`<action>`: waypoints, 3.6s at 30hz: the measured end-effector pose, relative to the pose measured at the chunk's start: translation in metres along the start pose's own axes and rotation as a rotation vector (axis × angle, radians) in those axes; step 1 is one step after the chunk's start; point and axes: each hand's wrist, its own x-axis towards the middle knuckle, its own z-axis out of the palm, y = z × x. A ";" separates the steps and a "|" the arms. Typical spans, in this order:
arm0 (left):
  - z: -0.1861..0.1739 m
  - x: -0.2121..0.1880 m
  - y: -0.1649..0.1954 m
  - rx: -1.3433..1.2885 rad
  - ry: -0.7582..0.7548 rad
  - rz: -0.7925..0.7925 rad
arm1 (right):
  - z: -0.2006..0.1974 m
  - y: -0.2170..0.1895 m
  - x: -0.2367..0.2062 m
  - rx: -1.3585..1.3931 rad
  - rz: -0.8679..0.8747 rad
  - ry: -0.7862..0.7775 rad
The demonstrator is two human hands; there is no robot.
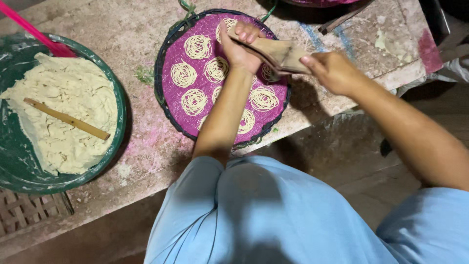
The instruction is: The person uses a wooden noodle press to extrude dough into thin strands, forming circular nests on a pink mat. They repeatedly load dough into the press, squeeze the handles to push out noodles, and arrange the strands into neat piles.
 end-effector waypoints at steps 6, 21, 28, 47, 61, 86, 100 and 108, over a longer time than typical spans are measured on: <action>0.016 0.019 0.002 0.057 -0.015 0.098 | -0.006 -0.009 0.006 -0.031 -0.142 0.160; 0.046 0.022 -0.009 0.086 0.053 0.009 | -0.010 0.024 0.012 0.062 -0.161 0.204; 0.021 -0.016 -0.007 1.231 0.224 -0.576 | -0.012 0.053 0.009 0.158 -0.196 0.157; 0.047 -0.074 0.046 2.596 -0.234 0.280 | 0.081 0.167 -0.030 0.673 -0.099 0.688; 0.032 -0.271 0.139 2.084 0.361 0.821 | 0.080 0.130 -0.025 -0.168 -0.042 0.834; -0.014 -0.277 0.144 1.821 0.327 0.593 | -0.026 -0.051 0.054 -0.308 -1.068 0.857; -0.042 -0.252 0.175 1.646 0.323 0.498 | 0.174 -0.068 -0.042 -0.089 -1.218 0.087; -0.041 -0.259 0.192 2.161 0.280 0.715 | 0.132 0.008 -0.044 0.005 -0.466 0.662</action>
